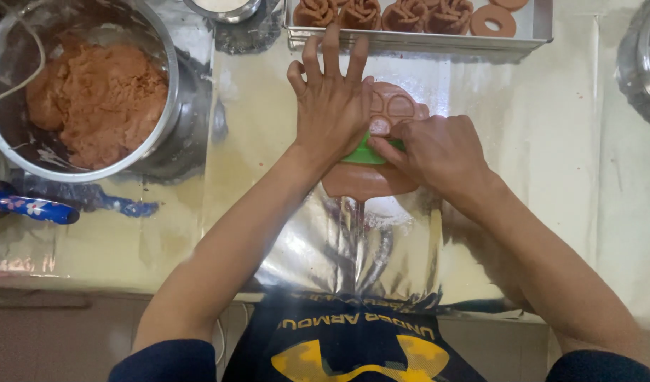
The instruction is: Cutting and shaping dough pieces to create decorative pastries using a cutter and scraper
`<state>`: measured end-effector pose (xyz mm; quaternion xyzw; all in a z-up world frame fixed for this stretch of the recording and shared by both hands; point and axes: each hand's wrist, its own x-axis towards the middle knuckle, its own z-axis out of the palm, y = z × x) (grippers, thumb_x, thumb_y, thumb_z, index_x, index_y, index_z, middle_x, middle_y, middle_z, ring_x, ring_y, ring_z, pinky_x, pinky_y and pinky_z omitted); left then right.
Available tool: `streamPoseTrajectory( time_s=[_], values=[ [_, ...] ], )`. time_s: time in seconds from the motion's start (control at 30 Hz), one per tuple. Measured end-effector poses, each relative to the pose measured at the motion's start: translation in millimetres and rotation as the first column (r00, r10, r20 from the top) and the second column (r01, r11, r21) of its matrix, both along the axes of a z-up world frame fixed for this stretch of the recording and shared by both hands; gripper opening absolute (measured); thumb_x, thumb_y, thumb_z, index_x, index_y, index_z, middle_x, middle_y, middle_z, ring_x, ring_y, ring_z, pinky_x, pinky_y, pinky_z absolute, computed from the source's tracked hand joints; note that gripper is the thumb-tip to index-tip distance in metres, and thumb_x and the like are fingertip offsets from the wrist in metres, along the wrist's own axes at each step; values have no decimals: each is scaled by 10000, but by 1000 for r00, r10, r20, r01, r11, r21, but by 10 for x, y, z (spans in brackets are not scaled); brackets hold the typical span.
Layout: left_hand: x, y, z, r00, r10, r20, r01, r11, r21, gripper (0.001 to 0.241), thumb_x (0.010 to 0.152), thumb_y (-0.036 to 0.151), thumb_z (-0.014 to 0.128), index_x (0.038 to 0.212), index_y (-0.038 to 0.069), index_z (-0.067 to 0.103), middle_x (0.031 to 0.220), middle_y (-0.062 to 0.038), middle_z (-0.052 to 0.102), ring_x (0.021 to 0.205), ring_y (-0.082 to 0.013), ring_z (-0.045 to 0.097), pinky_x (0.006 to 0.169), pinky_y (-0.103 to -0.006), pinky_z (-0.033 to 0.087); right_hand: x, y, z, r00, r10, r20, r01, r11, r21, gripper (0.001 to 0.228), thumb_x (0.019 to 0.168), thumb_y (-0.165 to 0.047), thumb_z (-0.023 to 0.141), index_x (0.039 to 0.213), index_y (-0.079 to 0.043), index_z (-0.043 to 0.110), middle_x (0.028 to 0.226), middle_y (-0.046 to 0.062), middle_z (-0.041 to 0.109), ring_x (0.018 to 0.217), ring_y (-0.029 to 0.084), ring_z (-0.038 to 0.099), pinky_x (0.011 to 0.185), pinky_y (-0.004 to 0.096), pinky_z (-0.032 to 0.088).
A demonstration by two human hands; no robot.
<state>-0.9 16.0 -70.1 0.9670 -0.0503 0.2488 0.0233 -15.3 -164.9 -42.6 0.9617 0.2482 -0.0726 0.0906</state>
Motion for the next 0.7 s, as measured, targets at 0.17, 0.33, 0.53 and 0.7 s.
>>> streamPoseTrajectory(
  time_s=[0.17,0.33,0.53,0.7],
  values=[
    [-6,58,7,997,-66,29,68,994,-89,555,977,397,682,1461,241,459,1558,-129,337,1358,-354,401,987,-512,372,-12,-21,11,999,23,32,-26,996,86,614,1081,-680,449,696,-248,657,578,66,661,552,328,671,487,419,445],
    [19,343,310,980,-176,95,198,782,-591,334,878,95,502,1208,128,538,1222,-78,515,1092,-269,444,831,-424,340,134,-137,145,996,-25,-81,44,968,247,582,1057,-639,458,691,-235,662,666,62,701,620,357,664,581,460,476],
    [-300,749,667,736,-669,99,584,555,-592,132,914,-88,502,974,10,566,903,-127,590,831,-292,514,760,-407,369,434,-615,123,973,-179,-146,228,641,733,679,1201,-359,623,576,-157,451,522,-48,353,486,97,282,531,299,274],
    [-515,717,619,603,-778,-177,638,604,-479,249,935,69,584,1181,43,605,1182,-133,623,1073,-337,544,875,-469,424,583,-766,51,944,-323,-62,221,483,848,634,1191,-247,598,679,-130,244,656,-30,198,664,117,218,628,346,179]
  ],
)
